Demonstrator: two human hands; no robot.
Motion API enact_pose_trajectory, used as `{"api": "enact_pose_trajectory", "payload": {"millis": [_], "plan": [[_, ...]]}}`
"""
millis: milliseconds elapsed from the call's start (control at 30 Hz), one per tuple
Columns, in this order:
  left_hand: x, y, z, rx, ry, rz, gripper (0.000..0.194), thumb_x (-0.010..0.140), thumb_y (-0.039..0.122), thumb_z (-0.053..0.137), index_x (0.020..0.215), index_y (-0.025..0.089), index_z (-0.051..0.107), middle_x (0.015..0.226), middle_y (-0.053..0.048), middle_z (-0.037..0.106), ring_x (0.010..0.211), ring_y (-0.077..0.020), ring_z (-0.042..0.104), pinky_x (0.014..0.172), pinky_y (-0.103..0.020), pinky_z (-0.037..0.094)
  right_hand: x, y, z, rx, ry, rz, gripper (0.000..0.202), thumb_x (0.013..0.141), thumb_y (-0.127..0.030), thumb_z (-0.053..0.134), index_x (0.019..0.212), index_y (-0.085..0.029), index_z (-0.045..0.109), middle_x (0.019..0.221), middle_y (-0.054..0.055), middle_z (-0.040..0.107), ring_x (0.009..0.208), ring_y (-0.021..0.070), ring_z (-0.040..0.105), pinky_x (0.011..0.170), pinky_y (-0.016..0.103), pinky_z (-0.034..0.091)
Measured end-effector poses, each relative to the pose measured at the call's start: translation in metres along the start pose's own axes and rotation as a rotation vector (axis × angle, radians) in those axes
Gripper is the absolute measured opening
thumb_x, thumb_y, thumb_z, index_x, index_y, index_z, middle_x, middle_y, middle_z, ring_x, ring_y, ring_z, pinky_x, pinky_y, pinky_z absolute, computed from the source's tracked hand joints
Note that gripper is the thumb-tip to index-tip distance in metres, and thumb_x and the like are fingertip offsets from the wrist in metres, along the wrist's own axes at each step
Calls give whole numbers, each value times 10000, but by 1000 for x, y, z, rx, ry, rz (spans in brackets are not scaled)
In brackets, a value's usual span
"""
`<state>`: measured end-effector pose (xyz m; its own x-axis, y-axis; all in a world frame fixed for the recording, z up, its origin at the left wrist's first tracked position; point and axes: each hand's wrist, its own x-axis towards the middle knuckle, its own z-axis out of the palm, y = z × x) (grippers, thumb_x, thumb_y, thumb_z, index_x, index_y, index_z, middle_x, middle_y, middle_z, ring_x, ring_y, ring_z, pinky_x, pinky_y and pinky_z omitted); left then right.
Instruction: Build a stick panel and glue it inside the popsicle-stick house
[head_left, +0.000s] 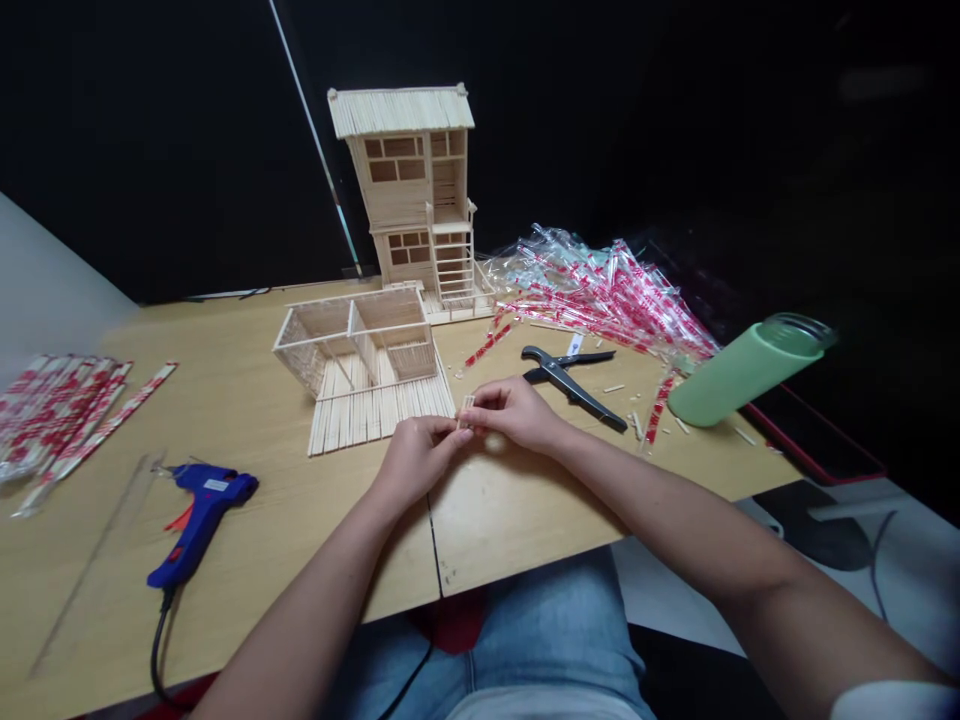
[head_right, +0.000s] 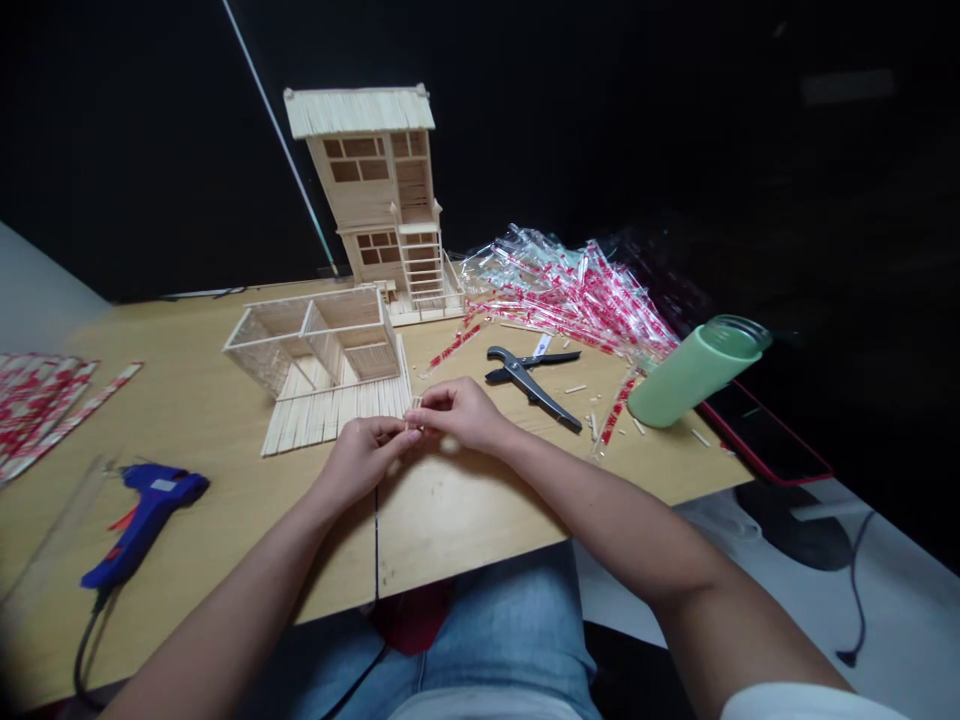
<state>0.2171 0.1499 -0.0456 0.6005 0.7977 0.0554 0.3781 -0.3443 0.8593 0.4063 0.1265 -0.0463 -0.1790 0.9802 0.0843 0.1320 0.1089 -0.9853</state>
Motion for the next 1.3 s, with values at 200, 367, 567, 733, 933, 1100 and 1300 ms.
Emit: {"api": "enact_pose_trajectory", "payload": {"millis": [200,367,567,733,933,1100,1300], "plan": [[2,-1,-8,-405,92,-149,345,811,459,691,779,122,754,703,-66,694,529,-85,471,489,-214,321,6,-4,-11,448,149,49,295,717,-415,816,851,-161,748,674,-17,629,593,84,529,584,228,422],[2,2,-16,-687,172,-216,407,704,512,797,814,124,749,726,-59,677,502,-48,398,449,-174,250,4,-8,-29,747,9,137,260,745,-316,808,934,-153,737,715,-22,582,650,64,516,625,186,431],[1,6,-13,-703,133,-231,390,714,507,796,787,128,737,711,-41,654,499,-42,377,443,-172,225,1,-13,-27,759,-53,93,296,671,-170,844,937,-182,714,698,-48,546,619,62,472,602,190,403],[2,0,-12,-519,102,-206,400,789,530,707,809,131,737,654,-30,630,482,-63,376,458,-206,231,6,-6,-24,652,43,59,276,616,-255,890,825,-177,729,653,-46,588,567,68,475,553,215,375],[-3,1,-3,272,15,-5,356,927,442,530,818,183,749,757,-59,724,695,-191,618,656,-290,397,11,6,-29,403,58,46,299,665,-379,846,837,-160,733,680,-5,669,596,99,555,578,237,396],[-5,3,2,520,-53,21,386,984,427,420,943,224,746,911,-68,761,826,-228,678,710,-302,412,14,3,-36,278,220,14,323,698,-434,797,844,-159,708,628,-35,598,510,72,437,478,217,297],[-5,7,-4,667,-100,-75,388,994,419,400,892,243,730,864,-66,759,798,-239,692,660,-289,389,17,6,-40,132,221,18,189,739,-280,729,884,-161,703,630,-55,537,528,73,421,509,210,325]]}}
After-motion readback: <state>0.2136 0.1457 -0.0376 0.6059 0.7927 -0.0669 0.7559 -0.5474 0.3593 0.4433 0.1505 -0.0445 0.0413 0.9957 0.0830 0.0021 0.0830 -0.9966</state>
